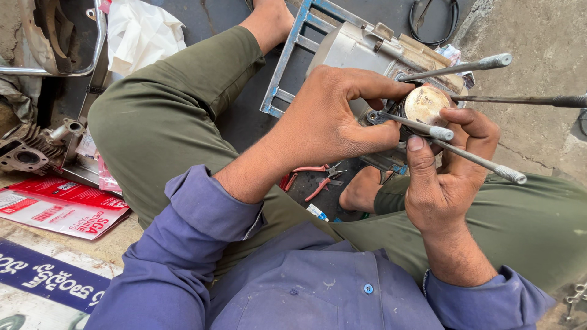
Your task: The person sits on the ground and assembles a small engine by inserting a piston into the cylinder and aligning connecting rods. They repeatedly adjust the piston and rods, then wipe the piston with a cloth.
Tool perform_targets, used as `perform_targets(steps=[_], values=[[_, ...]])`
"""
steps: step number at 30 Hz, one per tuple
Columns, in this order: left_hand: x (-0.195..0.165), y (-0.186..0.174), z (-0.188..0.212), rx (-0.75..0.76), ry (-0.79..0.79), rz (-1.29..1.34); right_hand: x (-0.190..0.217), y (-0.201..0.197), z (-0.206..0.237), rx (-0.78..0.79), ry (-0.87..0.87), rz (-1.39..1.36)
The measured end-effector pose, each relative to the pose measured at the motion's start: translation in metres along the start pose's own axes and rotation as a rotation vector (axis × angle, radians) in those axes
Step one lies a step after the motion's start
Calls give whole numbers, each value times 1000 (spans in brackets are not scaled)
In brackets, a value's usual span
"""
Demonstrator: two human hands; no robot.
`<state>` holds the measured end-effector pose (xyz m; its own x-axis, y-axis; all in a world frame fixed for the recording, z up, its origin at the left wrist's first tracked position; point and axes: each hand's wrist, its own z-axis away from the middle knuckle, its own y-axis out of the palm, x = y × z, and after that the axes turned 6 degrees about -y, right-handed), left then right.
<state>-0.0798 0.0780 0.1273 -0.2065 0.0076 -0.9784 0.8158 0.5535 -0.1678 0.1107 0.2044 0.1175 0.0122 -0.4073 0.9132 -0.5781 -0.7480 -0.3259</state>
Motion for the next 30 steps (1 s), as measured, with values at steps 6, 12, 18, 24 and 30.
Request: perform_targets(steps=[6, 12, 18, 24, 30], values=[[8, 1, 2, -2, 102, -18, 1, 0, -2, 22, -45, 89], [21, -4, 1, 94, 173, -34, 16, -1, -10, 8, -11, -55], [27, -2, -1, 126, 220, -40, 35, -7, -19, 9, 170, -139], [28, -1, -2, 133, 194, 11, 26, -12, -23, 19, 306, -252], [26, 1, -3, 101, 223, 55, 17, -9, -19, 2, 241, -340]])
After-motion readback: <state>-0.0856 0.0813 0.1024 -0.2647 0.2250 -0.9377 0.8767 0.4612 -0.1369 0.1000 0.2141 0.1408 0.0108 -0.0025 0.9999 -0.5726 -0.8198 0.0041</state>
